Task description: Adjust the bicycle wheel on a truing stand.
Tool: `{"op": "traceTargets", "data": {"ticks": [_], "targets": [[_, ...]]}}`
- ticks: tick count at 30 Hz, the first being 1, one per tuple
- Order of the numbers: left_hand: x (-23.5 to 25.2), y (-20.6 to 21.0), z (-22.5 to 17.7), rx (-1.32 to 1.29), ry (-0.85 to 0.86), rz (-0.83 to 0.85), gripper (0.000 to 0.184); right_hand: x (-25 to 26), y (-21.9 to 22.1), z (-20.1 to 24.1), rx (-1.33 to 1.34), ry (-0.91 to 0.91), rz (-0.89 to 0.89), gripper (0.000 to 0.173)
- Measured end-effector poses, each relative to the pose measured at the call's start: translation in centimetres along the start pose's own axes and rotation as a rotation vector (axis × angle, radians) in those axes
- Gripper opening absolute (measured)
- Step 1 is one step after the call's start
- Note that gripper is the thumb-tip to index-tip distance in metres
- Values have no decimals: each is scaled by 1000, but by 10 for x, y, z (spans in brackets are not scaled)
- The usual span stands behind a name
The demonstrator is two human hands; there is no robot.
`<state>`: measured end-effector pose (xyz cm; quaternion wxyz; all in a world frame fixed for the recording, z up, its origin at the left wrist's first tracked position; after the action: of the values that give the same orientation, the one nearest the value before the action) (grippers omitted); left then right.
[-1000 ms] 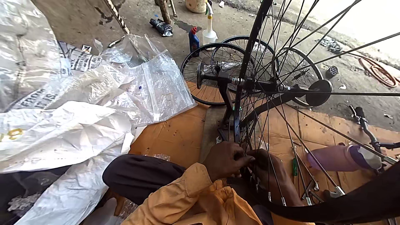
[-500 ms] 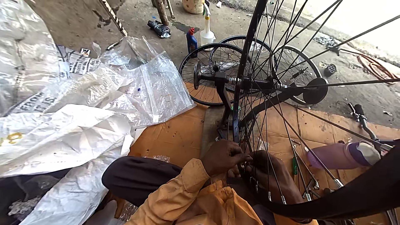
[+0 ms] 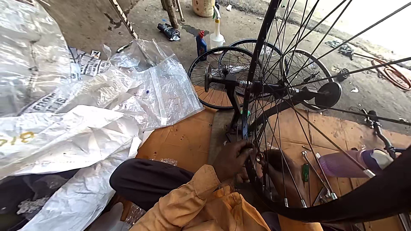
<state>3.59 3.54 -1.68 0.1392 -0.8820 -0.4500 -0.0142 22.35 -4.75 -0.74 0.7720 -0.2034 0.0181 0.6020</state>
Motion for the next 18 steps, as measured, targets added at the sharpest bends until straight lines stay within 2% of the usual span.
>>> {"op": "traceTargets", "data": {"ticks": [2,5,8,13,18], "targets": [[0,-1,-5,-7,15,-8,18,1,3,-13,-51,-4,59,29],[-1,-5,-10,-28,76,8,15,-2,7,-8,-125,-37,90,26],[-2,-9,-11,-5,80,81,18,-4,5,-3,-161,-11,135,27],[-4,-9,-8,201,93,204,37,-3,2,1,-179,58,196,26],[1,-2,-22,447,-2,244,34,2,5,-3,-314,43,120,20]]}}
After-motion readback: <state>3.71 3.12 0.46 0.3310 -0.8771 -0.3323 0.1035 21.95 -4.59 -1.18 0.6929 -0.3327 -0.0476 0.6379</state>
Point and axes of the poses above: each hand's wrist, its own x-axis towards the middle knuckle, its own y-axis out of the palm, z = x × y, the point moved 3 cm from there along x, towards the middle knuckle, and after that the axes turned 15 degrees about y, right-handed, at the moved point
